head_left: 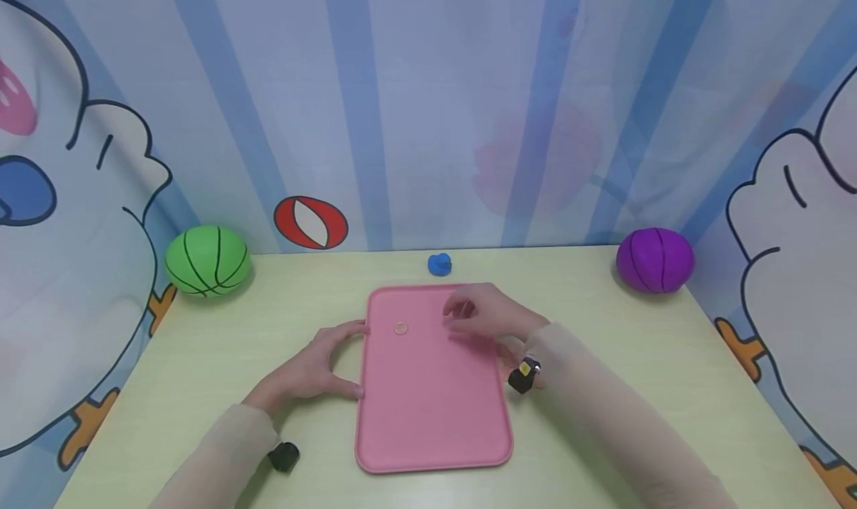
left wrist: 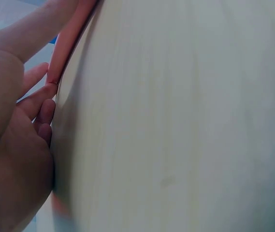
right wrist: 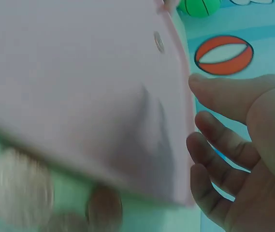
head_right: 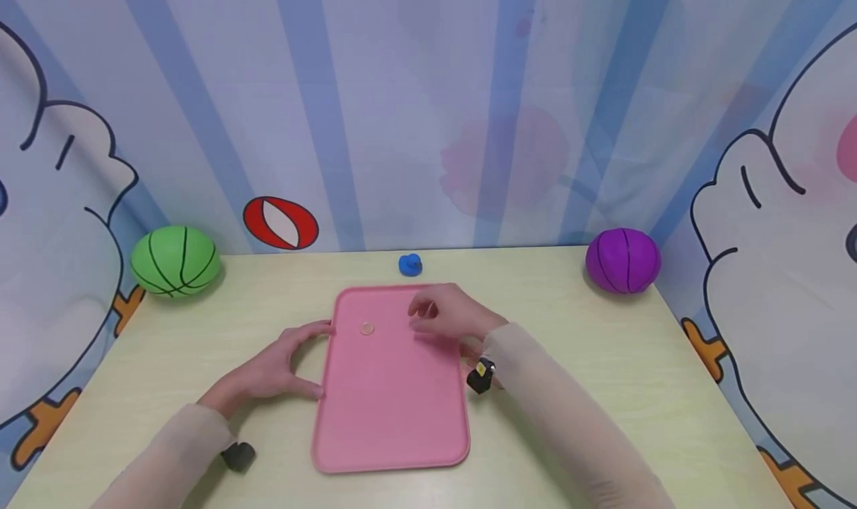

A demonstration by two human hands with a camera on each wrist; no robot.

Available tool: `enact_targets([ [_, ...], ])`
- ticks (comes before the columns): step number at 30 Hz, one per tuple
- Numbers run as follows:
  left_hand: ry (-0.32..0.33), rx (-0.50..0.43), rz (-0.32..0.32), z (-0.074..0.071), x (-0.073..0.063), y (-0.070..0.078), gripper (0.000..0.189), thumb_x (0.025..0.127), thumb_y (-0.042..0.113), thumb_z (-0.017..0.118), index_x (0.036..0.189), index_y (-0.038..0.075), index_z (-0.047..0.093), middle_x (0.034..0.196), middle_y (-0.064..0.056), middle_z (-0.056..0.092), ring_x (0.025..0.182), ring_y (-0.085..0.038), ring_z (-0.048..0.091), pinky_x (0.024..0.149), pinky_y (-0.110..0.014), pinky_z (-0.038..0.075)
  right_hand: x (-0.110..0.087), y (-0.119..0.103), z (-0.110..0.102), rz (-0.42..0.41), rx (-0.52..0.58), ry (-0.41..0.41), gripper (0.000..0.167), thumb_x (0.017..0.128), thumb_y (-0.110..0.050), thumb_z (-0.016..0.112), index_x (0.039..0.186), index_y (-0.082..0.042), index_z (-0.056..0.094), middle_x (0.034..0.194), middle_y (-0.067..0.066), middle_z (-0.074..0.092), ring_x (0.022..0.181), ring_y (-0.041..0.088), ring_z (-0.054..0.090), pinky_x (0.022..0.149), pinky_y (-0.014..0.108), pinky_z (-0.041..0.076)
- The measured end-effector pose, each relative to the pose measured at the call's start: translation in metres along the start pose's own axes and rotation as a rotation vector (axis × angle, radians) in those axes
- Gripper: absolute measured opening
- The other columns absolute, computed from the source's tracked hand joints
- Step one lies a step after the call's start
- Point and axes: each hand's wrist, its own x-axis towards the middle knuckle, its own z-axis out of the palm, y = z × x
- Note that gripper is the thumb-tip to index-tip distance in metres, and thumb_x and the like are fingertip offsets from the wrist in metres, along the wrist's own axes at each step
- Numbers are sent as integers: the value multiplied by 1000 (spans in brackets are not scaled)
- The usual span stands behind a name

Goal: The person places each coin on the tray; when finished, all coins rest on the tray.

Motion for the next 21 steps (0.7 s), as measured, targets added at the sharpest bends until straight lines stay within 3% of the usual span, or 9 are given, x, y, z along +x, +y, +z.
enact_targets([
  [12,8,-4,1,1,0,1,107,69,40,99,159,29,43,169,1,33,157,-36,21,123,-72,17,-43,29,-39,22,-11,-5,17,98,-20,75,113,-14,79,108,-2,74,97,16,69,87,37,58],
  [21,0,-3,17,0,-1,2,106,70,39,98,159,26,43,170,-3,33,157,-38,21,124,-72,15,-60,50,-51,53,-1,-21,15,96,-12,75,110,-10,80,111,2,77,98,18,71,91,39,58],
])
